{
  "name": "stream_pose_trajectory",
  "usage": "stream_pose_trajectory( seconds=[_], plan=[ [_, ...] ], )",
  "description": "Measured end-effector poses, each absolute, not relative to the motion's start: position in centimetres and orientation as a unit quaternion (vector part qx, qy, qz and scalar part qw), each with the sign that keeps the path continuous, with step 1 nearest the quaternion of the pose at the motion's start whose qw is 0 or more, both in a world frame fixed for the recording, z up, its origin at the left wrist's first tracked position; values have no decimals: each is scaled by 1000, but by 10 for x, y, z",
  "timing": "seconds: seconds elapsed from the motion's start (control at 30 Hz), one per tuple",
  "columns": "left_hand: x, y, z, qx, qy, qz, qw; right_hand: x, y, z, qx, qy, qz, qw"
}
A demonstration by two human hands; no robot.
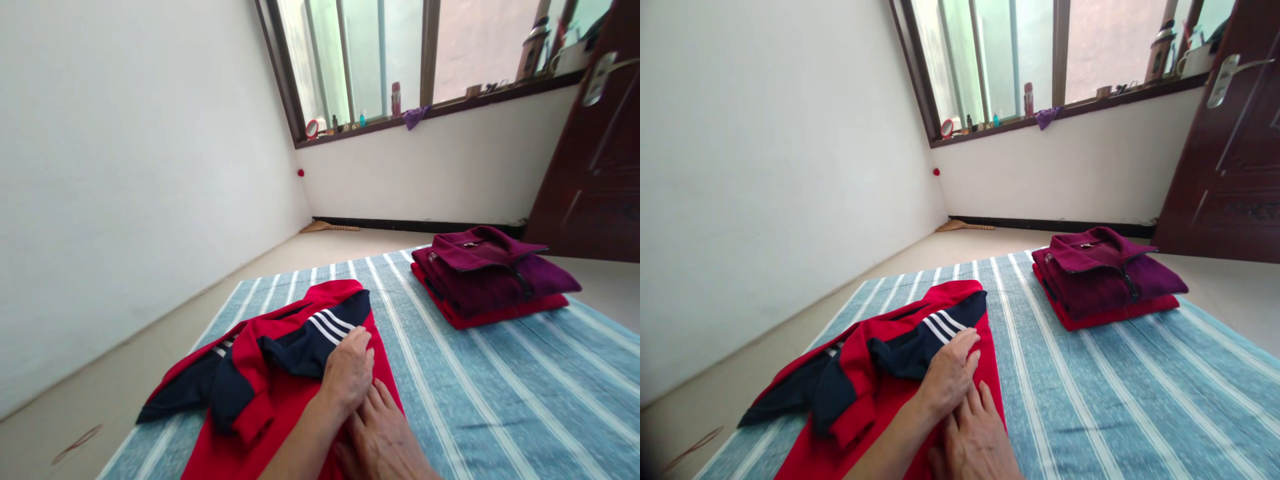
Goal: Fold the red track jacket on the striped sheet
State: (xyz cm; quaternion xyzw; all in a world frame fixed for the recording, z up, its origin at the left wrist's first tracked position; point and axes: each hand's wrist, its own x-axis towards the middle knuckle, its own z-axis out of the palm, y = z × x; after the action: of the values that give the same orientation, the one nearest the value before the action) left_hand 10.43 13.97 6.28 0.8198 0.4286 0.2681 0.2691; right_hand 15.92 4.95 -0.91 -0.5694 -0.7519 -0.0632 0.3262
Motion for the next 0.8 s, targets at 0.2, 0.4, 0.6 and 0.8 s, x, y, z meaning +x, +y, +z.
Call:
stream_pose_trajectory(
  seconds=[0.2, 0.4, 0.6, 0.8],
  plan=[
    [112, 157, 31, 781, 454, 257, 343, 156, 53, -17, -563, -741, -74, 357],
    [105, 158, 25, 776, 438, 287, 352, 154, 58, -32, -553, -725, -88, 401],
    [108, 156, 17, 818, 434, 259, 275, 187, 56, 0, -497, -754, 81, 422],
    [108, 143, 15, 849, 430, 215, 220, 241, 110, 37, -603, -654, 135, 438]
  ],
)
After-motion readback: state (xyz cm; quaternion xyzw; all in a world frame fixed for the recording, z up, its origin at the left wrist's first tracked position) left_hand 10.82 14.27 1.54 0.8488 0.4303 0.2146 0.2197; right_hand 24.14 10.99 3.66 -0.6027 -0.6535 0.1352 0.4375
